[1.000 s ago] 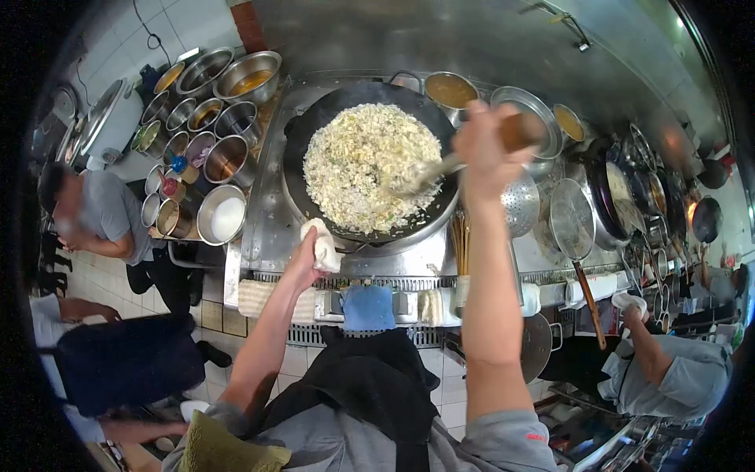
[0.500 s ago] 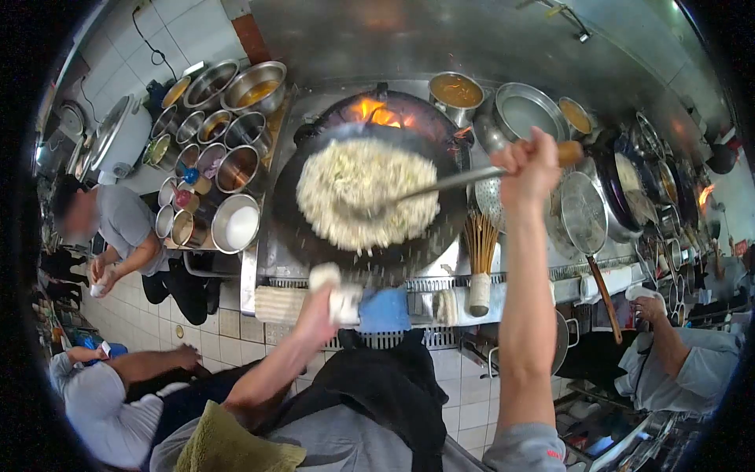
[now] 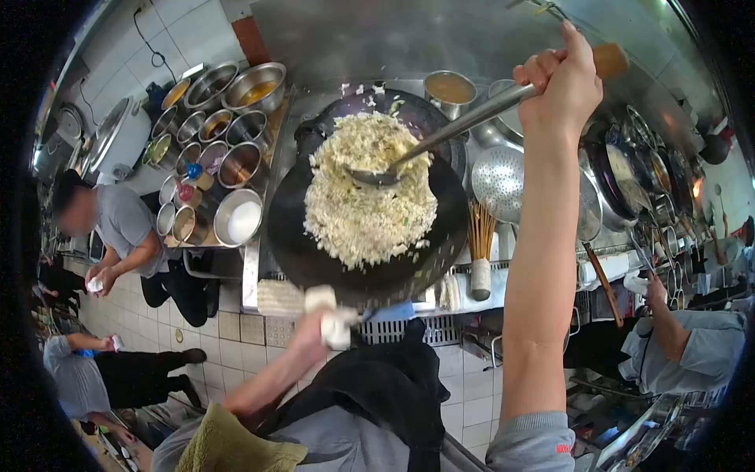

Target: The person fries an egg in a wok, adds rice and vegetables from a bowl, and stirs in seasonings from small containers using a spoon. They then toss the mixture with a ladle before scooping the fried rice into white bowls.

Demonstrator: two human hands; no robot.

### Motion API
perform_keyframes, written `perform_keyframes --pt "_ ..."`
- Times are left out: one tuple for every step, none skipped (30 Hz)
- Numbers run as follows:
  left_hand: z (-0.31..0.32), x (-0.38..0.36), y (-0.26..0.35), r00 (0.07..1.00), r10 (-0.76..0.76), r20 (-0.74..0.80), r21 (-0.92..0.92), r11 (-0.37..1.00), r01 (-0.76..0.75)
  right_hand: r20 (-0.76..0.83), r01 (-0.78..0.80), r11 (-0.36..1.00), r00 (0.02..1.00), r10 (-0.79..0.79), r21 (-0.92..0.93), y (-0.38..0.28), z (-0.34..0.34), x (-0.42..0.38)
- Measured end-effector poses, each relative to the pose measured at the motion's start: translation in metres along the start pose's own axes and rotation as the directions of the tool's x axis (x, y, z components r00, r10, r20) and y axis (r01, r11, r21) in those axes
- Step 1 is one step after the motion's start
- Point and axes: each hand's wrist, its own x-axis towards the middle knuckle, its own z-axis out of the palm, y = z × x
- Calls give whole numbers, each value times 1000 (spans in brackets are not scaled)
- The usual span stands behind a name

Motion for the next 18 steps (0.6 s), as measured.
perform_keyframes --pt "22 12 24 1000 -1 16 -62 998 2 6 29 999 1000 -29 -45 -2 4 -4" --pt "27 53 36 994 32 103 -90 996 -23 -17 57 986 998 -61 -156 9 12 -16" --pt "21 93 32 980 66 187 -115 992 -45 -40 81 961 995 -95 -265 32 16 -31" --pt "19 104 18 984 113 140 -29 993 -110 50 212 942 977 -206 -258 75 6 -30" --pt "21 112 11 980 167 107 62 983 -174 52 192 960 981 -185 -205 89 3 -39" --pt "9 106 -9 990 133 46 103 985 -137 29 188 968 982 -186 -163 79 6 -40" --pt "-5 88 -26 994 109 6 103 989 -109 0 176 976 984 -177 -127 68 8 -42" --pt "-17 69 -42 984 164 -66 64 985 -159 -1 186 975 982 -187 -122 54 11 -36" --pt "-38 56 -54 987 115 -112 89 990 -106 13 147 986 989 -147 -76 36 12 -27" --pt "-30 37 -38 996 78 -30 77 994 -76 30 106 994 994 -105 -34 23 14 -21" --pt "-14 10 -19 998 36 44 63 997 -39 32 103 994 994 -102 -40 19 18 -18" --pt "2 2 0 999 19 44 9 1000 -19 35 119 988 993 -116 -97 20 21 -17" --pt "20 8 25 999 8 46 -44 999 -6 41 137 979 990 -133 -148 21 22 -19" --pt "37 28 35 998 38 46 -34 999 -36 19 177 953 984 -178 -247 34 26 -29" --pt "33 69 34 992 53 115 -125 991 -38 23 182 948 983 -182 -260 58 22 -36" --pt "20 95 20 988 88 130 -75 994 -79 50 248 938 969 -243 -241 86 13 -38" --pt "17 110 15 980 121 159 -16 993 -120 68 324 920 946 -317 -221 103 7 -37" --pt "13 103 3 992 95 87 1 995 -96 102 301 932 953 -286 -204 99 5 -42"
